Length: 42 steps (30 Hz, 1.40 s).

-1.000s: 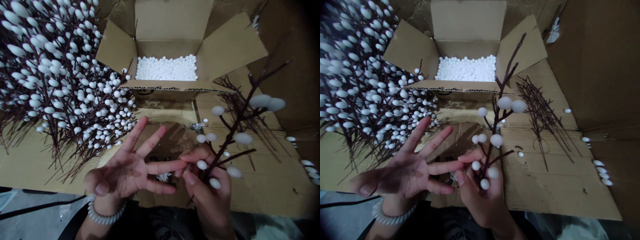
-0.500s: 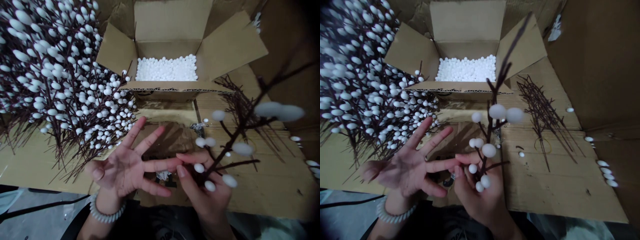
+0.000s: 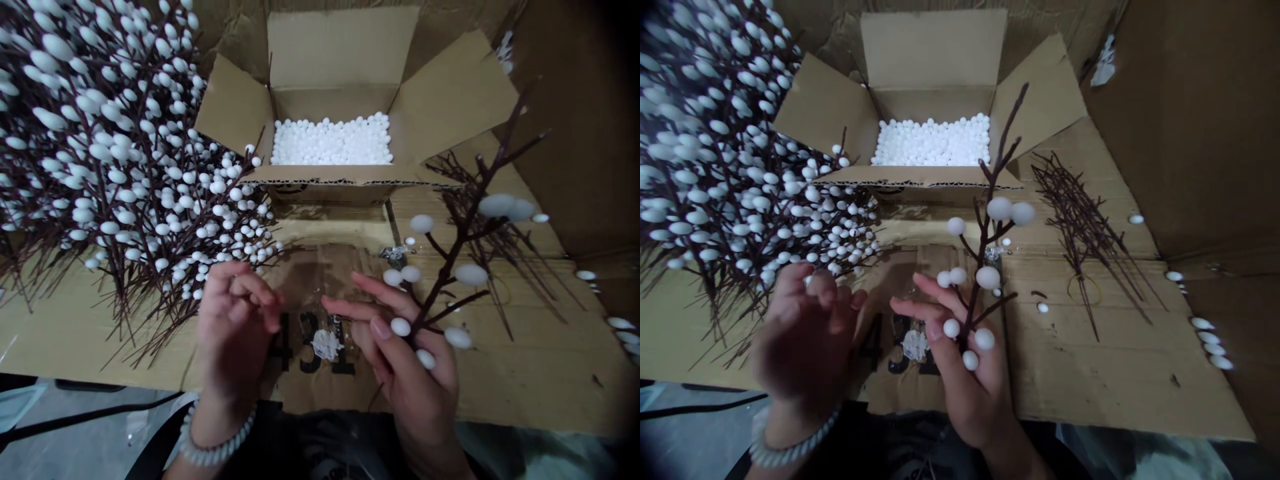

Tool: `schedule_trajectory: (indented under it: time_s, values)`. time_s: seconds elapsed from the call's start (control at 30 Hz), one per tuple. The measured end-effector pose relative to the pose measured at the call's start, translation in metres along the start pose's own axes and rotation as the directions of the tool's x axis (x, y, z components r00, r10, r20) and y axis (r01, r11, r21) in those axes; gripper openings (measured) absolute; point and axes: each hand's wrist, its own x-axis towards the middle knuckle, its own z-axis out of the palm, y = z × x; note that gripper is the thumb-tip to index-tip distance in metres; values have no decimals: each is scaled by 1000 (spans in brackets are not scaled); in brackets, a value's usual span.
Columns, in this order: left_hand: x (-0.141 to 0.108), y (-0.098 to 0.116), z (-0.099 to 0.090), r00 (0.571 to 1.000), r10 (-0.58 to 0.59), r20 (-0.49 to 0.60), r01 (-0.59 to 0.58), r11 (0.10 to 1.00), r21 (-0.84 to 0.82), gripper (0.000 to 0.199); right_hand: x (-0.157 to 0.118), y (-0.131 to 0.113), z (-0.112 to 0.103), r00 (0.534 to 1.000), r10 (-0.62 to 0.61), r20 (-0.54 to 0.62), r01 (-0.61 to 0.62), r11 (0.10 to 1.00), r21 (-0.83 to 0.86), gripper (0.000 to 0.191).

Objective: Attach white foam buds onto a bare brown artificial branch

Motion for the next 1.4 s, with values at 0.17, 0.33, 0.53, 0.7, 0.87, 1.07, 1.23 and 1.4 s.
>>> schedule_trajectory:
  time_s: [0.17,0.33,0.53,0.7,0.87,1.07,1.23,1.4]
  values:
    - [-17,3,6,661,179,729,-719,428,548,48,2,-5,1,1000,7,9,-9,984,176,22]
    - [-14,0,1,778,-11,628,-614,198,764,80,4,-6,-3,992,36,120,-74,939,336,22]
    - [-19,6,8,729,152,668,-684,197,702,93,1,-5,-1,988,96,119,-129,941,314,21]
    - [-15,-6,8,779,26,627,-623,151,768,97,0,-6,-4,966,137,218,-213,900,381,19]
    - [-11,1,-7,887,27,461,-455,214,864,84,2,-6,-6,937,100,335,-262,835,484,27]
    - [-20,2,-2,663,87,743,-740,222,635,84,-4,-13,-3,943,142,301,-285,810,512,27]
    - [-10,6,-12,901,154,407,-435,289,853,59,-1,-14,-11,906,83,415,-333,747,575,28]
    - [-10,15,-14,842,335,422,-537,456,710,34,1,-15,-9,877,140,459,-435,637,636,27]
